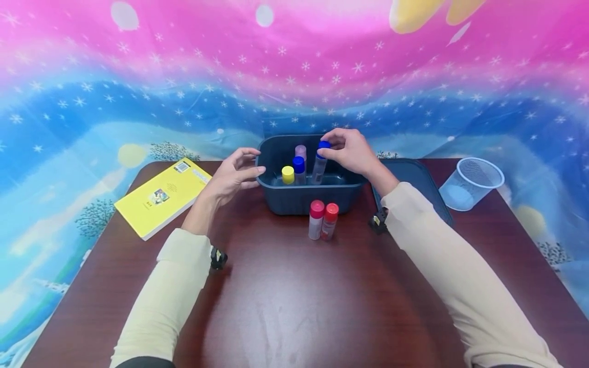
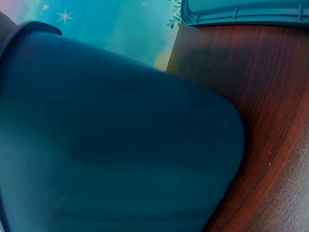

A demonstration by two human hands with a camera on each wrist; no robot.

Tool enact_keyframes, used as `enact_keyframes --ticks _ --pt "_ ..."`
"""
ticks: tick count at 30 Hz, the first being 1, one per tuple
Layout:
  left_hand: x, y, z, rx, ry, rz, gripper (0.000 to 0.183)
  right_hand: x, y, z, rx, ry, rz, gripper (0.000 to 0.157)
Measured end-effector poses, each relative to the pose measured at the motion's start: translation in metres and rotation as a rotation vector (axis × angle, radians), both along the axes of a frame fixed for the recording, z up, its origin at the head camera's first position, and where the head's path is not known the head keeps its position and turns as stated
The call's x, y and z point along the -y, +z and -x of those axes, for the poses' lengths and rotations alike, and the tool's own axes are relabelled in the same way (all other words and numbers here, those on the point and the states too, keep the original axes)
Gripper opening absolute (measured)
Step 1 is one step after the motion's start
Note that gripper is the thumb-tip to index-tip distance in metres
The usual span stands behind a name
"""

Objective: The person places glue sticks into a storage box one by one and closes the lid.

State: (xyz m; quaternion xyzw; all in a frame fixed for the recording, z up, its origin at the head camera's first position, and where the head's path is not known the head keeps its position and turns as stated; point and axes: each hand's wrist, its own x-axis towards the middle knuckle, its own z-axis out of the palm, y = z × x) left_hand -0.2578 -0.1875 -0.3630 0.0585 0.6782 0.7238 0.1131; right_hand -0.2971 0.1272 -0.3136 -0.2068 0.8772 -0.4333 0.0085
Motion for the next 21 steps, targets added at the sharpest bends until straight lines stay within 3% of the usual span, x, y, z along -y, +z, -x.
enact_keyframes --ticks 21 --pt "-0.0011 -0.0021 0.0006 -0.003 0.009 -0.027 0.044 0.0101 -0.0048 0.0044 0.092 0.036 -0.143 0.039"
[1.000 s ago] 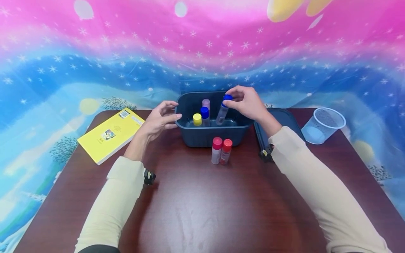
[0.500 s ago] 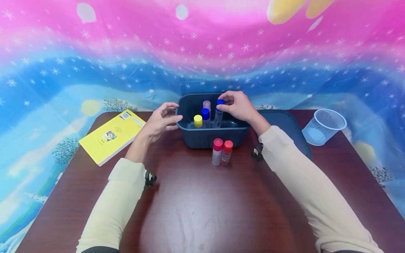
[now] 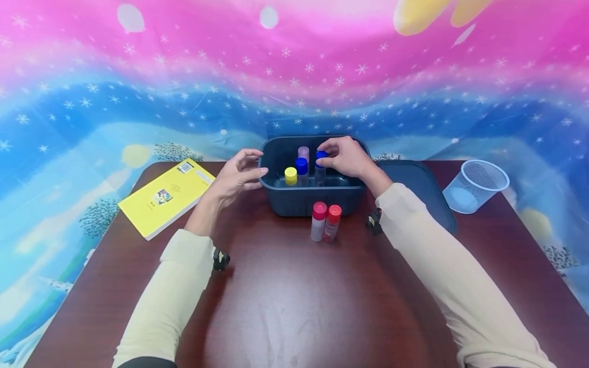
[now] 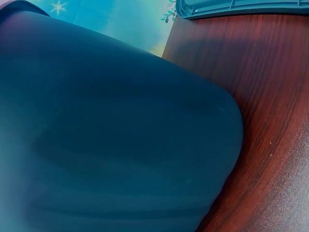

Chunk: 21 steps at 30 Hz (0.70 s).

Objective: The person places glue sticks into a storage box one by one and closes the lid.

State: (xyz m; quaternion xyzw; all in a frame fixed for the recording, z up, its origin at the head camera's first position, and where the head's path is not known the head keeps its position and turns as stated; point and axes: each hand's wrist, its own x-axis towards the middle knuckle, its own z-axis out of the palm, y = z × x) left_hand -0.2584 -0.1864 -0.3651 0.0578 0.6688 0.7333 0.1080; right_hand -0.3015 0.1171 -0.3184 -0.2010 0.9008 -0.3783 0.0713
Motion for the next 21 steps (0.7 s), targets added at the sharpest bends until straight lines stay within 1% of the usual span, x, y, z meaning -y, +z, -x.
enact_keyframes --ticks 8,14,21 --pt "-0.0016 -0.0005 -0.0015 -0.005 0.000 0.001 0.045 -0.0017 -0.0006 -0.0008 0.003 -0.008 -0.014 0.040" --pt "-0.0008 -0.0007 -0.0002 -0.005 0.004 -0.001 0.044 -0.0011 0.0008 0.0000 -0.015 -0.007 -0.053 0.043" --pt "-0.0005 -0.0013 -0.0002 -0.005 0.005 -0.015 0.046 -0.0047 0.0044 -0.0011 -0.036 -0.007 0.012 0.042"
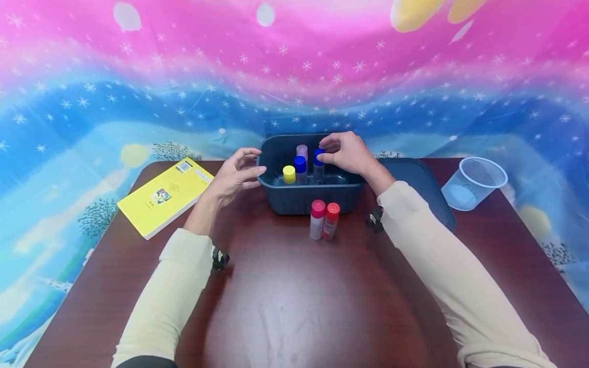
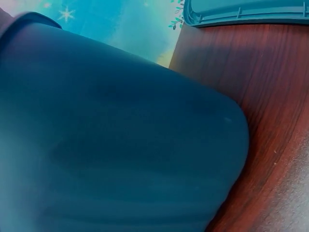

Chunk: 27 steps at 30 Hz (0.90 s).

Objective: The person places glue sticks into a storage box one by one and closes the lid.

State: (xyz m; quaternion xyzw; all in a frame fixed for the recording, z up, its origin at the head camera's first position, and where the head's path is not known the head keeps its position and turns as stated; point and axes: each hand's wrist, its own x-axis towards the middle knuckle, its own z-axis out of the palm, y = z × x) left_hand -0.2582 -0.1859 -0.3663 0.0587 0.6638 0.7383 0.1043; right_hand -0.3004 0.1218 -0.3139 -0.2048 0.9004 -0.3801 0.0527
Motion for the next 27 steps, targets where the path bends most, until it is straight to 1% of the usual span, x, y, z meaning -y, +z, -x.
enact_keyframes --ticks 4,11,16,21,27 --pt "0.000 -0.001 0.000 -0.006 0.003 -0.003 0.046 -0.003 0.004 -0.003 -0.010 0.001 0.035 0.043" --pt "-0.001 -0.001 -0.002 -0.004 0.012 0.007 0.047 -0.008 0.011 -0.013 -0.031 0.005 0.078 0.043" --pt "-0.001 -0.001 -0.003 0.000 0.020 0.022 0.049 -0.010 0.018 -0.023 -0.059 0.014 0.114 0.040" --pt "0.000 -0.001 -0.003 -0.004 0.018 0.026 0.050 -0.014 0.025 -0.034 -0.062 0.026 0.162 0.039" --pt "-0.001 -0.002 -0.003 -0.007 0.014 0.024 0.049 -0.018 0.028 -0.045 -0.075 0.057 0.180 0.039"
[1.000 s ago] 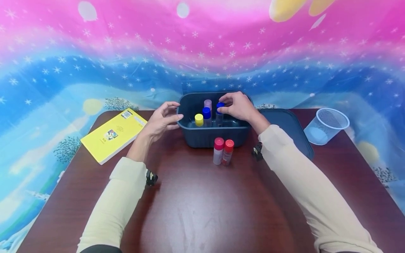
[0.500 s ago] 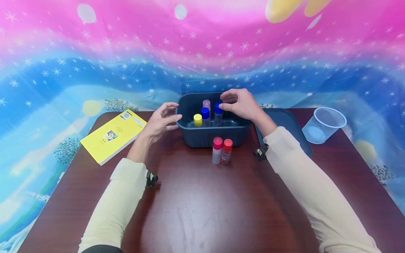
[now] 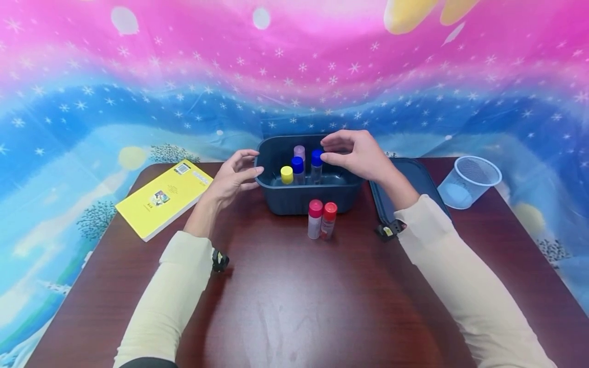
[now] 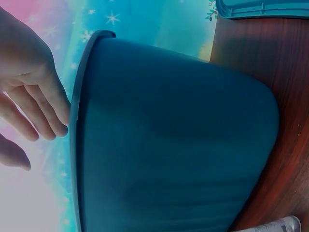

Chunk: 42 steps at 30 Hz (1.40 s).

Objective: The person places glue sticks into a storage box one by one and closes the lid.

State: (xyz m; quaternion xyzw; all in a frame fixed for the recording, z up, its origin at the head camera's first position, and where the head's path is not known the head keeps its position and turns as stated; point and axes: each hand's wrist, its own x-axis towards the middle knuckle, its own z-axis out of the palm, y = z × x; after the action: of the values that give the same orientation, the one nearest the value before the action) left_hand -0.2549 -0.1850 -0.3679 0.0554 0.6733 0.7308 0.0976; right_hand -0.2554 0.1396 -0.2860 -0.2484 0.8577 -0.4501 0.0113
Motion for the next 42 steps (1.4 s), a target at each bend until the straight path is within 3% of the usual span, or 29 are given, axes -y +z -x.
enact_keyframes --ticks 12,24,35,42 --pt "0.001 -0.002 0.000 -0.016 0.002 0.008 0.051 -0.011 -0.010 -0.021 0.015 0.016 0.066 0.036" --pt "0.000 -0.003 0.000 -0.012 0.008 0.007 0.049 -0.025 -0.021 -0.039 -0.015 0.098 0.113 0.034" --pt "-0.001 0.000 -0.001 -0.011 0.009 0.003 0.050 -0.033 -0.030 -0.054 0.029 0.174 0.095 0.029" --pt "-0.001 -0.001 -0.001 -0.010 0.009 0.000 0.048 -0.033 -0.043 -0.058 0.123 0.208 0.068 0.033"
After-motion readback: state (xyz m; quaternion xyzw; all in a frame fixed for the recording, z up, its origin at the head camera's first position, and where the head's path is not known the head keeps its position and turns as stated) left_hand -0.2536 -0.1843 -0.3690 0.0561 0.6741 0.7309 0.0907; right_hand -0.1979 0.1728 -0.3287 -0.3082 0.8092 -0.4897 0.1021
